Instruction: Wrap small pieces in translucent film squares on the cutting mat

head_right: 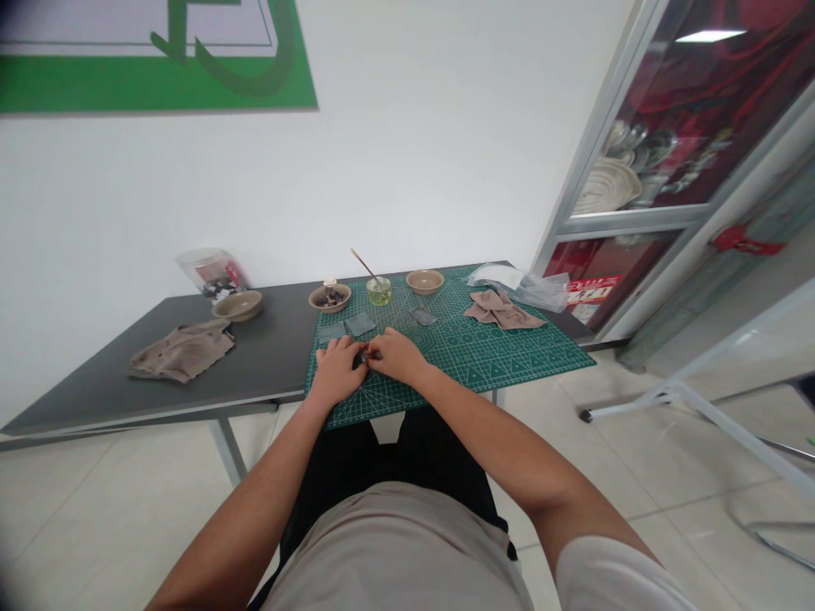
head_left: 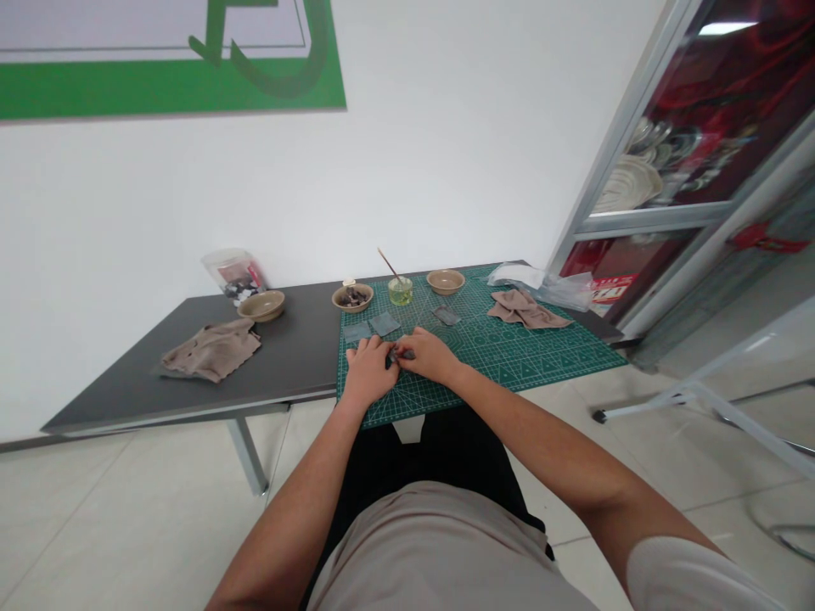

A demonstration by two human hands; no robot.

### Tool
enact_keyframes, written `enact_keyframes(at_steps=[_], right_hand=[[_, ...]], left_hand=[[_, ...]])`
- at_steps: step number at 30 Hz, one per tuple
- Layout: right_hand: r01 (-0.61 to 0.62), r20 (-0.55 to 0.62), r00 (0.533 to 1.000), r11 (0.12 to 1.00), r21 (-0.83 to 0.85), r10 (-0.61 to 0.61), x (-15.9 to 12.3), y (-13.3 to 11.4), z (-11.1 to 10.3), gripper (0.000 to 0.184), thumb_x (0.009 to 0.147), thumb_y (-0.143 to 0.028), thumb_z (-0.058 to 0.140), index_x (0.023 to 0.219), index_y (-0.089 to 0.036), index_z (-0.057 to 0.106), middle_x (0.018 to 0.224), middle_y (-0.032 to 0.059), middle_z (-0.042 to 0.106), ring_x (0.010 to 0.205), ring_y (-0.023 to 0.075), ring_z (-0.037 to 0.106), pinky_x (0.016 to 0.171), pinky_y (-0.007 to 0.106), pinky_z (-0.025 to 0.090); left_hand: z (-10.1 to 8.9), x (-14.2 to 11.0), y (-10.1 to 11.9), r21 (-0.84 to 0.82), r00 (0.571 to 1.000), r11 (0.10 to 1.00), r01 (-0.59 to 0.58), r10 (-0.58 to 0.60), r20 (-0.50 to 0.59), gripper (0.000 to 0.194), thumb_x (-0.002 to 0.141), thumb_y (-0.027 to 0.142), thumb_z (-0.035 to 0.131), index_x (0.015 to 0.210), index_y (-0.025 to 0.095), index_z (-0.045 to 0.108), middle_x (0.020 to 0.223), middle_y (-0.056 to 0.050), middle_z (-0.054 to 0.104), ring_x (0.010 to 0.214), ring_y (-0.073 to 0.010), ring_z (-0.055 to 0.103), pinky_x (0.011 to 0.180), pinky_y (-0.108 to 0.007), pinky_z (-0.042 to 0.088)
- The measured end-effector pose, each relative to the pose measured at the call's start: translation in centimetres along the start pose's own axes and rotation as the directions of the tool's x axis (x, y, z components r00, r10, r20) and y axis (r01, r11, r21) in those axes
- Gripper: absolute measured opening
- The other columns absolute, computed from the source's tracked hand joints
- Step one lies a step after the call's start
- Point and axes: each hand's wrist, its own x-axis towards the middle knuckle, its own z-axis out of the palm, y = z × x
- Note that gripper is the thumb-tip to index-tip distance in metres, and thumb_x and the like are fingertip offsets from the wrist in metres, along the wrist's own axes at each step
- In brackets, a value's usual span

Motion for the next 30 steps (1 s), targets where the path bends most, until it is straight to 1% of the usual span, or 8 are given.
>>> enact_keyframes(at_steps=[5,8,11,14,17,22,26,30], right_hand=[[0.007,-0.053,0.999,0.998,0.056,-0.004,-1.2,0.5,-0.4,0.016,0.082,-0.018,0.066,0.097,-0.019,0.073,0.104,0.0054,0.072,0.095,0.0188,0.058,0.092,0.035,0.039],[-0.097,-0.133,0.986,0.993,0.061,0.105,-1.8,1.1,-0.4,0.03,0.083,-0.024,0.066,0.111,-0.016,0.068,0.111,0.0088,0.069,0.103,0.0213,0.058,0.095,0.037,0.039],[-0.204,-0.131,0.97,0.979,0.023,0.206,-2.1,1.5,-0.3,0.037,0.083,-0.036,0.067,0.112,-0.014,0.066,0.108,0.0109,0.067,0.104,0.0246,0.055,0.095,0.038,0.041],[-0.222,-0.091,0.972,0.975,-0.031,0.218,-2.1,1.5,-0.1,0.042,0.081,-0.044,0.069,0.109,-0.012,0.067,0.107,0.0127,0.063,0.106,0.0262,0.053,0.096,0.039,0.041],[-0.276,-0.084,0.959,0.959,-0.059,0.271,-1.6,1.2,0.1,0.047,0.079,-0.048,0.071,0.109,-0.013,0.066,0.11,0.0142,0.06,0.108,0.0272,0.053,0.096,0.039,0.041],[-0.445,-0.024,0.895,0.895,0.02,0.445,-0.4,1.1,0.0,0.046,0.074,-0.045,0.075,0.106,-0.012,0.065,0.109,0.0152,0.062,0.107,0.0279,0.057,0.092,0.037,0.043],[-0.468,0.001,0.879,0.861,0.196,0.478,0.3,1.4,-0.2,0.029,0.071,-0.027,0.074,0.095,-0.015,0.062,0.1,0.0104,0.068,0.094,0.0233,0.062,0.081,0.031,0.045],[-0.433,-0.076,0.86,0.802,0.412,0.504,0.3,2.3,-0.3,0.028,0.071,-0.017,0.068,0.096,-0.019,0.056,0.084,0.0015,0.068,0.077,0.0169,0.063,0.07,0.026,0.044]], left_hand=[[-0.2,0.0,-0.1,-0.045,0.999,0.999,0.0,-0.001,-0.036,0.042,0.087,0.037,0.05,0.127,0.027,0.055,0.126,-0.009,0.056,0.115,-0.0294,0.046,0.089,-0.044,0.036],[-0.2,0.0,-0.3,-0.079,0.998,0.995,-0.062,0.06,-0.021,0.045,0.089,0.034,0.049,0.134,0.033,0.051,0.133,-0.006,0.055,0.117,-0.0289,0.045,0.089,-0.044,0.035],[0.0,0.1,-0.8,-0.111,0.987,0.981,-0.157,0.158,-0.004,0.038,0.092,0.028,0.045,0.127,0.035,0.059,0.134,-0.003,0.058,0.119,-0.0271,0.045,0.089,-0.044,0.034],[0.3,0.3,-1.2,-0.158,0.979,0.966,-0.203,0.201,-0.028,0.03,0.093,0.026,0.045,0.114,0.03,0.067,0.124,-0.003,0.066,0.115,-0.0242,0.049,0.091,-0.043,0.034],[0.5,0.5,-1.5,-0.206,0.983,0.962,-0.18,0.168,-0.076,0.026,0.091,0.026,0.049,0.109,0.028,0.068,0.115,-0.004,0.069,0.109,-0.0247,0.052,0.089,-0.042,0.036],[0.6,1.1,-2.0,-0.4,0.982,0.906,-0.137,0.071,-0.176,0.021,0.089,0.026,0.052,0.102,0.022,0.068,0.102,-0.006,0.069,0.097,-0.0222,0.059,0.086,-0.036,0.042],[0.3,1.5,-2.2,-0.502,0.979,0.859,-0.097,-0.009,-0.203,0.017,0.086,0.03,0.056,0.09,0.022,0.07,0.089,-0.003,0.071,0.083,-0.0195,0.063,0.077,-0.03,0.045],[-0.2,1.9,-2.1,-0.576,0.964,0.818,-0.008,-0.146,-0.22,0.023,0.085,0.038,0.059,0.095,0.022,0.071,0.069,0.0,0.068,0.067,-0.0171,0.062,0.068,-0.028,0.044]])
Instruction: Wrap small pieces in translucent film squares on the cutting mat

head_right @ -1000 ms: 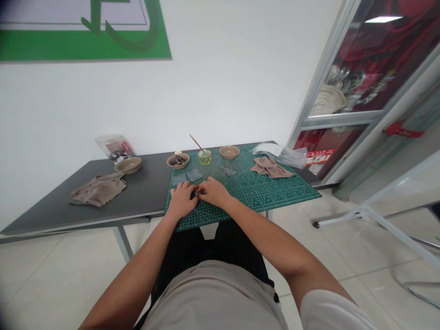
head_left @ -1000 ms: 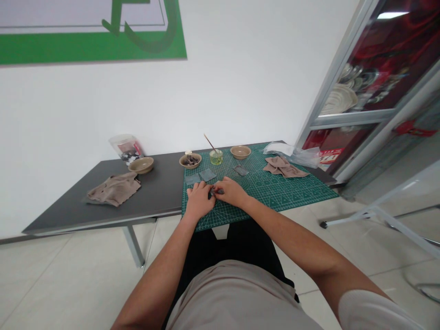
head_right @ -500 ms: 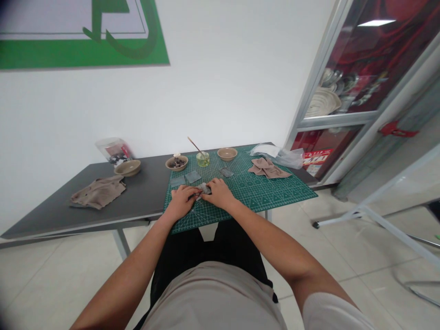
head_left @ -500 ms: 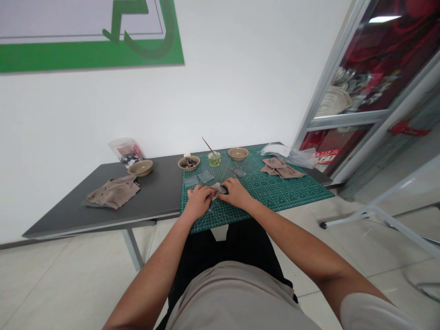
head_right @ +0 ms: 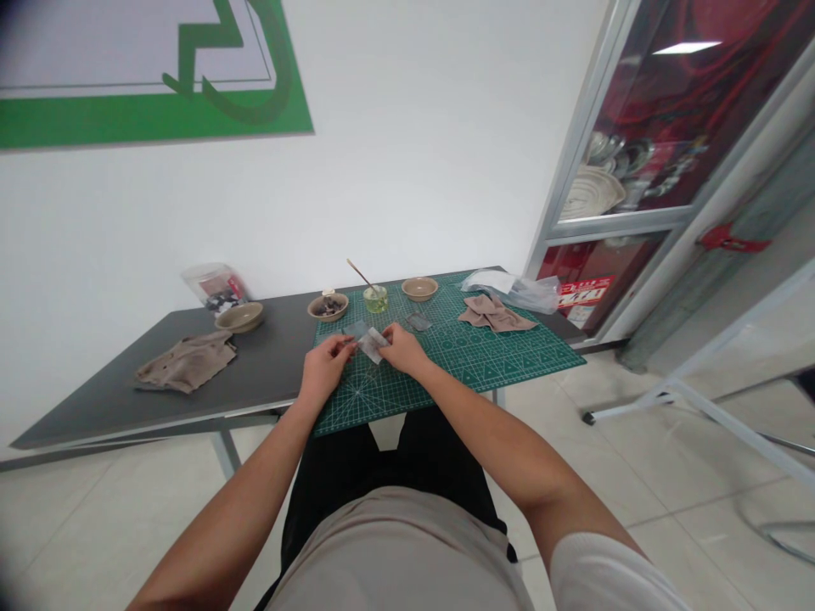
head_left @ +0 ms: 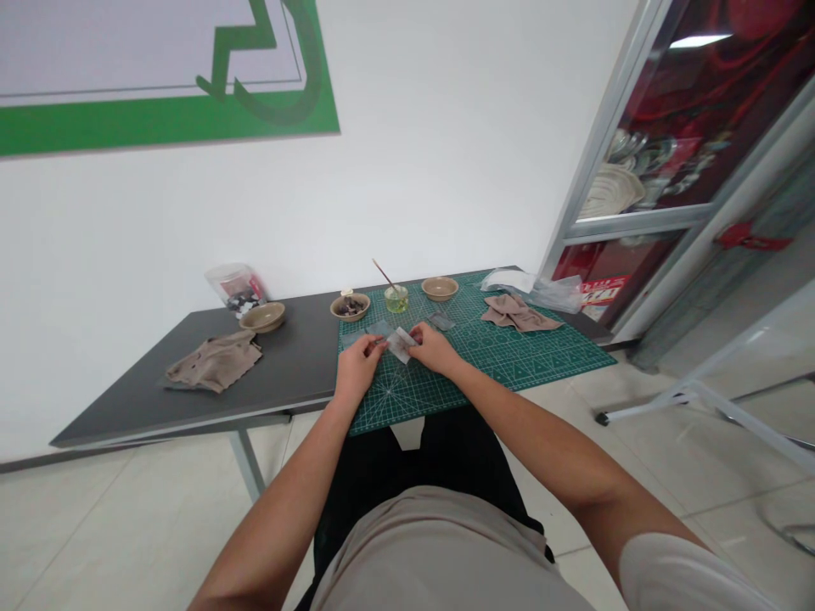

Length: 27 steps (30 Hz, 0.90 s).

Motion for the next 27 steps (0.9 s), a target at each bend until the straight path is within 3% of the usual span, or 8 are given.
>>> enact_keyframes(at_steps=[5,9,12,16,20,25,27], right_hand=[[0.115,-0.112,0.989,0.985,0.129,-0.101,0.4,1.5,-0.9,0.035,0.068,-0.017,0.064,0.101,-0.021,0.055,0.073,-0.0049,0.062,0.067,0.0142,0.059,0.064,0.024,0.041],[0.167,-0.12,0.981,0.975,0.143,-0.151,0.2,1.9,-1.2,0.038,0.064,-0.019,0.065,0.102,-0.02,0.057,0.079,-0.0041,0.063,0.068,0.0133,0.057,0.064,0.024,0.039],[0.178,-0.116,0.98,0.975,0.135,-0.163,-0.1,1.4,-1.3,0.021,0.068,-0.026,0.066,0.087,-0.019,0.06,0.072,-0.0047,0.059,0.064,0.0119,0.051,0.061,0.023,0.036],[0.196,-0.146,0.973,0.976,0.095,-0.181,-0.3,0.7,-1.3,0.014,0.073,-0.031,0.063,0.07,-0.019,0.058,0.06,-0.0059,0.05,0.058,0.0107,0.044,0.056,0.023,0.031],[0.225,-0.098,0.971,0.973,0.051,-0.219,-0.4,0.7,-1.0,0.012,0.073,-0.03,0.066,0.073,-0.018,0.063,0.065,-0.0044,0.056,0.062,0.0113,0.048,0.059,0.023,0.032],[0.255,-0.175,0.953,0.966,0.034,-0.246,-0.3,0.9,-0.8,0.016,0.079,-0.034,0.064,0.082,-0.019,0.069,0.075,-0.0011,0.065,0.069,0.0136,0.055,0.065,0.024,0.037],[0.242,-0.15,0.961,0.969,0.052,-0.231,-0.3,0.9,-0.8,0.018,0.079,-0.034,0.064,0.087,-0.019,0.071,0.078,-0.0005,0.067,0.071,0.0144,0.057,0.066,0.024,0.039]], left_hand=[[1.0,0.7,-0.2,-0.142,0.999,0.989,0.026,-0.021,0.042,0.023,0.079,0.036,0.063,0.095,0.019,0.07,0.063,0.002,0.065,0.062,-0.0159,0.062,0.065,-0.027,0.045],[2.3,1.1,-0.7,-0.313,0.99,0.945,0.094,-0.056,0.13,0.028,0.074,0.033,0.067,0.097,0.018,0.068,0.065,0.002,0.066,0.064,-0.0163,0.064,0.066,-0.028,0.047],[2.9,1.4,-1.0,-0.393,0.98,0.905,0.162,-0.102,0.168,0.02,0.071,0.03,0.068,0.086,0.017,0.068,0.07,-0.001,0.069,0.065,-0.0159,0.064,0.066,-0.028,0.049],[2.9,1.5,-1.1,-0.355,0.985,0.924,0.143,-0.098,0.141,0.018,0.073,0.032,0.068,0.083,0.018,0.067,0.069,-0.001,0.068,0.063,-0.0155,0.063,0.065,-0.028,0.048],[2.7,1.2,-0.8,-0.248,0.994,0.965,0.082,-0.063,0.086,0.016,0.076,0.034,0.065,0.082,0.019,0.067,0.067,0.002,0.066,0.062,-0.0141,0.06,0.064,-0.026,0.045],[2.4,0.8,-0.3,-0.182,0.998,0.982,0.048,-0.038,0.054,0.016,0.076,0.033,0.066,0.084,0.019,0.068,0.071,0.002,0.066,0.065,-0.0139,0.057,0.066,-0.026,0.044],[2.4,0.7,-0.3,-0.178,0.998,0.982,0.055,-0.048,0.046,0.017,0.077,0.035,0.066,0.084,0.019,0.068,0.071,0.002,0.065,0.065,-0.014,0.057,0.066,-0.026,0.043]])
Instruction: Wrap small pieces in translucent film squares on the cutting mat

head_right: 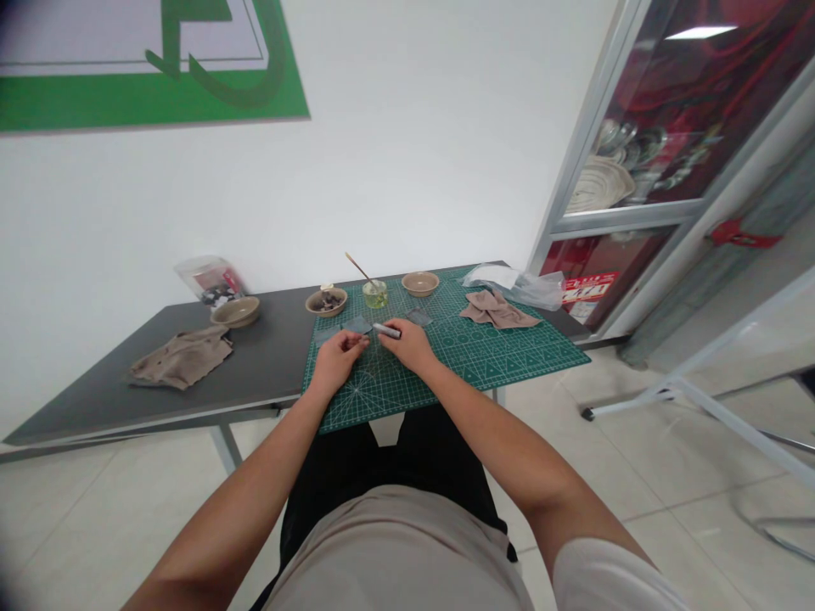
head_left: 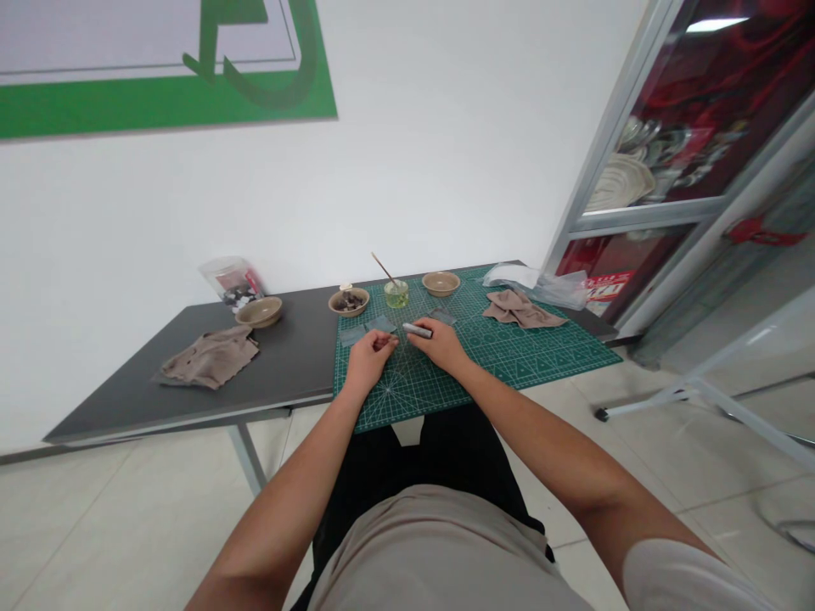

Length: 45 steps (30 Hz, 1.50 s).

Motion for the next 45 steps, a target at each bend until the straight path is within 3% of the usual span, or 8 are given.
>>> enact_keyframes(at_steps=[12,21,24,29,35,41,45], right_hand=[[-0.04,-0.07,0.997,0.998,-0.047,0.036,-0.1,0.2,0.1,0.023,0.081,-0.037,0.061,0.092,-0.02,0.071,0.08,0.0012,0.07,0.072,0.0158,0.06,0.068,0.026,0.042],[-0.033,-0.043,0.999,0.996,-0.087,0.03,-0.2,0.4,0.0,0.022,0.084,-0.035,0.059,0.093,-0.02,0.072,0.078,0.0006,0.07,0.071,0.0162,0.062,0.068,0.026,0.043],[0.017,-0.038,0.999,0.988,-0.152,-0.023,-0.4,-0.5,0.0,0.024,0.088,-0.03,0.056,0.102,-0.022,0.072,0.088,0.0028,0.074,0.079,0.0183,0.066,0.075,0.029,0.048],[0.194,0.093,0.98,0.938,-0.286,-0.174,-1.0,-2.3,1.0,0.032,0.089,-0.02,0.052,0.117,-0.024,0.068,0.115,0.0054,0.071,0.106,0.0217,0.066,0.095,0.036,0.049],[0.254,0.174,0.963,0.9,-0.354,-0.204,-1.7,-2.4,2.7,0.038,0.091,-0.018,0.049,0.125,-0.025,0.063,0.129,0.0052,0.065,0.113,0.0217,0.064,0.095,0.038,0.052],[0.339,0.216,0.937,0.869,-0.36,-0.276,-1.9,-2.3,2.8,0.042,0.092,-0.019,0.049,0.133,-0.02,0.058,0.138,0.0088,0.057,0.122,0.0224,0.059,0.103,0.039,0.049],[0.336,0.25,0.935,0.861,-0.382,-0.253,-2.0,-2.3,2.9,0.047,0.092,-0.017,0.047,0.138,-0.024,0.053,0.143,0.0061,0.052,0.122,0.0213,0.059,0.1,0.037,0.051]], left_hand=[[0.2,0.1,-0.8,-0.027,0.999,0.999,-0.037,0.037,0.018,0.017,0.078,0.035,0.064,0.085,0.02,0.066,0.072,0.002,0.064,0.066,-0.0136,0.057,0.067,-0.026,0.044],[0.2,-0.1,-0.5,-0.021,0.999,0.999,-0.026,0.027,0.017,0.017,0.078,0.035,0.063,0.084,0.019,0.065,0.07,0.002,0.063,0.065,-0.0132,0.056,0.066,-0.025,0.043],[0.1,-0.1,-0.3,-0.014,0.999,0.999,-0.029,0.03,0.029,0.017,0.079,0.036,0.062,0.084,0.019,0.065,0.069,0.002,0.063,0.063,-0.0131,0.056,0.065,-0.025,0.043],[0.0,-0.1,-0.3,-0.025,0.999,0.999,-0.035,0.036,0.034,0.017,0.078,0.036,0.062,0.081,0.019,0.063,0.066,0.004,0.06,0.061,-0.0124,0.054,0.062,-0.024,0.041],[-0.2,-0.3,-0.2,-0.012,0.999,0.999,-0.038,0.038,0.012,0.011,0.077,0.03,0.06,0.079,0.02,0.062,0.066,0.004,0.06,0.062,-0.0129,0.054,0.064,-0.025,0.042],[-0.3,-0.4,-0.3,-0.085,0.999,0.996,-0.009,0.006,-0.035,0.013,0.075,0.03,0.062,0.082,0.019,0.065,0.069,0.003,0.064,0.065,-0.0131,0.058,0.067,-0.025,0.045],[-0.3,-0.3,-0.4,-0.147,0.999,0.989,0.028,-0.033,-0.033,0.013,0.074,0.029,0.062,0.079,0.018,0.065,0.068,0.001,0.067,0.064,-0.0138,0.061,0.067,-0.026,0.047]])
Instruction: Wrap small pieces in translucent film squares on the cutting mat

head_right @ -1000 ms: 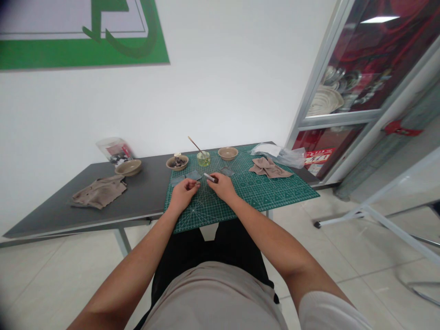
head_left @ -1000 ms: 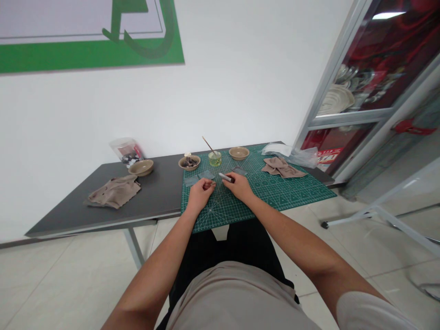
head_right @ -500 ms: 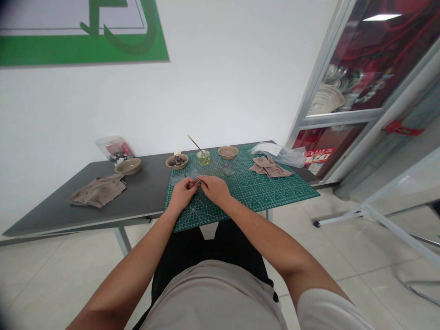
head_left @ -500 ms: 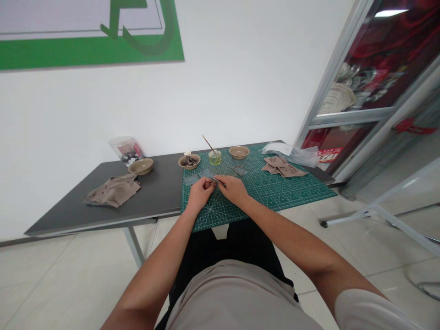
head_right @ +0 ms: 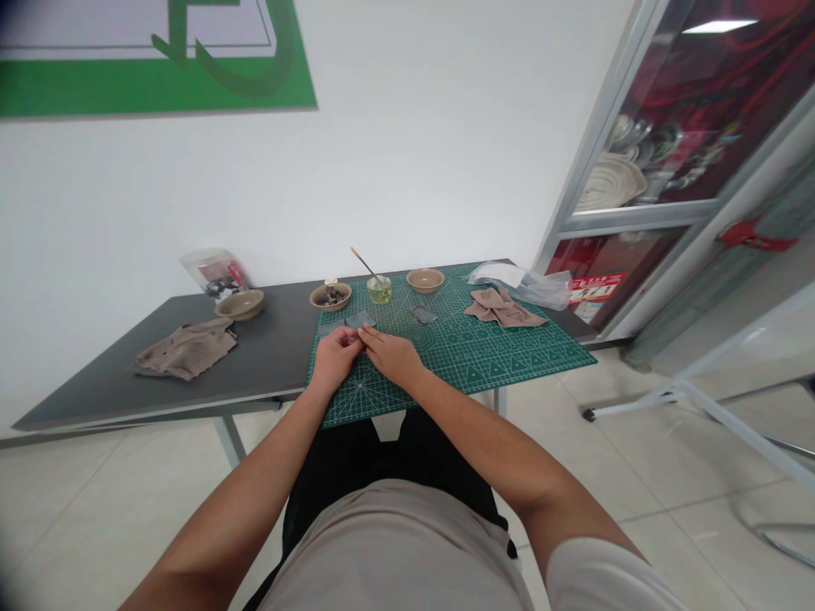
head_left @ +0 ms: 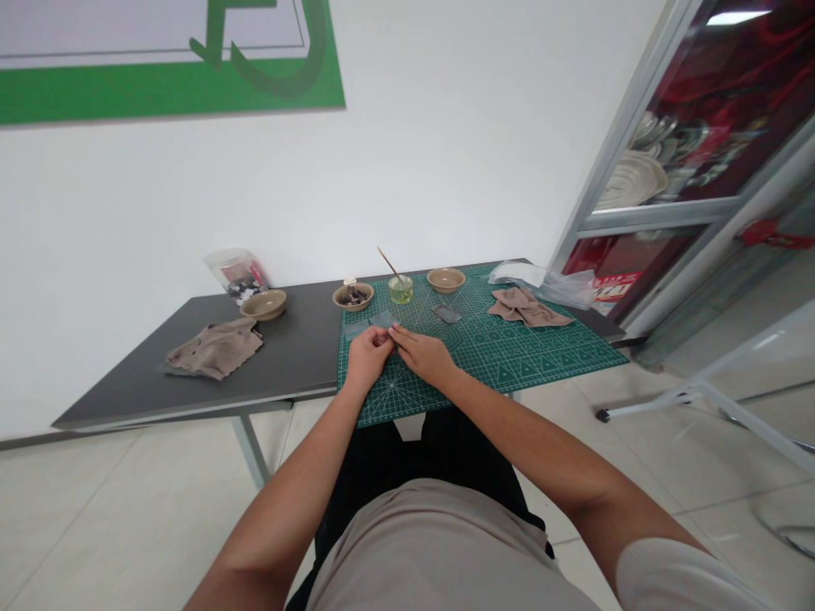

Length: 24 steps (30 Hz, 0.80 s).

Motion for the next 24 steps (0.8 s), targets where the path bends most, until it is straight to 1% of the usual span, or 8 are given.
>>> enact_keyframes(at_steps=[3,6,8,11,14,18,21,24], right_hand=[[-0.026,0.017,1.0,0.999,-0.021,0.026,0.04,-0.01,0.11,0.048,0.093,-0.017,0.045,0.14,-0.023,0.05,0.145,0.0056,0.05,0.121,0.0211,0.06,0.098,0.036,0.053],[-0.042,0.018,0.999,0.999,-0.014,0.042,0.1,-0.02,0.07,0.047,0.094,-0.016,0.044,0.14,-0.02,0.049,0.143,0.0084,0.052,0.123,0.022,0.058,0.099,0.036,0.052],[-0.048,0.015,0.999,0.999,0.0,0.048,0.11,-0.03,-0.03,0.047,0.094,-0.016,0.045,0.141,-0.019,0.049,0.142,0.0094,0.053,0.123,0.0225,0.058,0.099,0.037,0.052],[-0.048,0.004,0.999,0.999,0.025,0.048,0.06,-0.02,-0.17,0.049,0.093,-0.015,0.047,0.141,-0.022,0.049,0.141,0.008,0.054,0.123,0.0223,0.058,0.1,0.037,0.052],[-0.054,-0.014,0.998,0.998,0.036,0.054,0.01,0.1,-0.18,0.05,0.092,-0.014,0.048,0.141,-0.023,0.048,0.14,0.008,0.055,0.124,0.0218,0.058,0.101,0.037,0.051],[-0.047,-0.012,0.999,0.999,0.019,0.047,-0.05,0.31,0.03,0.049,0.093,-0.016,0.047,0.141,-0.022,0.049,0.142,0.0078,0.053,0.124,0.0217,0.058,0.101,0.037,0.051],[-0.013,0.007,1.0,1.0,-0.006,0.014,-0.13,0.3,0.24,0.046,0.094,-0.018,0.048,0.139,-0.022,0.051,0.143,0.0068,0.051,0.121,0.0217,0.06,0.098,0.036,0.052],[0.005,0.018,1.0,1.0,-0.025,-0.005,-0.18,0.19,0.4,0.045,0.093,-0.019,0.049,0.138,-0.023,0.053,0.143,0.0064,0.051,0.119,0.0217,0.061,0.096,0.035,0.053]], left_hand=[[-0.07,-0.06,0.1,-0.046,1.0,0.999,0.029,-0.029,-0.007,0.015,0.075,0.032,0.064,0.079,0.017,0.066,0.067,0.0,0.068,0.065,-0.015,0.064,0.067,-0.027,0.048],[-0.1,-0.19,0.24,-0.09,0.999,0.995,0.039,-0.041,-0.016,0.022,0.075,0.038,0.066,0.081,0.017,0.066,0.067,-0.001,0.069,0.065,-0.0156,0.065,0.067,-0.028,0.049],[-0.08,-0.29,0.28,-0.099,0.999,0.995,0.029,-0.032,-0.028,0.023,0.075,0.039,0.067,0.081,0.017,0.066,0.066,0.0,0.069,0.064,-0.0152,0.064,0.066,-0.027,0.05],[-0.02,-0.45,0.28,-0.077,0.999,0.997,0.005,-0.01,-0.053,0.022,0.075,0.039,0.068,0.08,0.017,0.066,0.066,0.0,0.068,0.063,-0.0139,0.062,0.065,-0.026,0.049],[0.04,-0.58,0.23,-0.057,0.998,0.998,0.005,-0.009,-0.06,0.023,0.076,0.04,0.068,0.08,0.018,0.065,0.066,0.001,0.067,0.062,-0.0132,0.061,0.064,-0.025,0.048],[0.07,-0.59,0.19,-0.042,0.999,0.999,0.004,-0.006,-0.045,0.021,0.076,0.039,0.066,0.078,0.018,0.065,0.064,0.002,0.066,0.061,-0.0132,0.06,0.062,-0.025,0.047],[0.01,-0.54,0.36,0.027,0.999,1.0,-0.012,0.013,-0.038,0.016,0.076,0.033,0.064,0.073,0.018,0.065,0.062,0.002,0.065,0.06,-0.0127,0.058,0.062,-0.025,0.045],[-0.06,-0.48,0.6,0.104,0.998,0.995,0.004,0.003,-0.062,0.011,0.074,0.027,0.063,0.069,0.017,0.065,0.061,0.002,0.064,0.059,-0.0121,0.057,0.062,-0.024,0.043]])
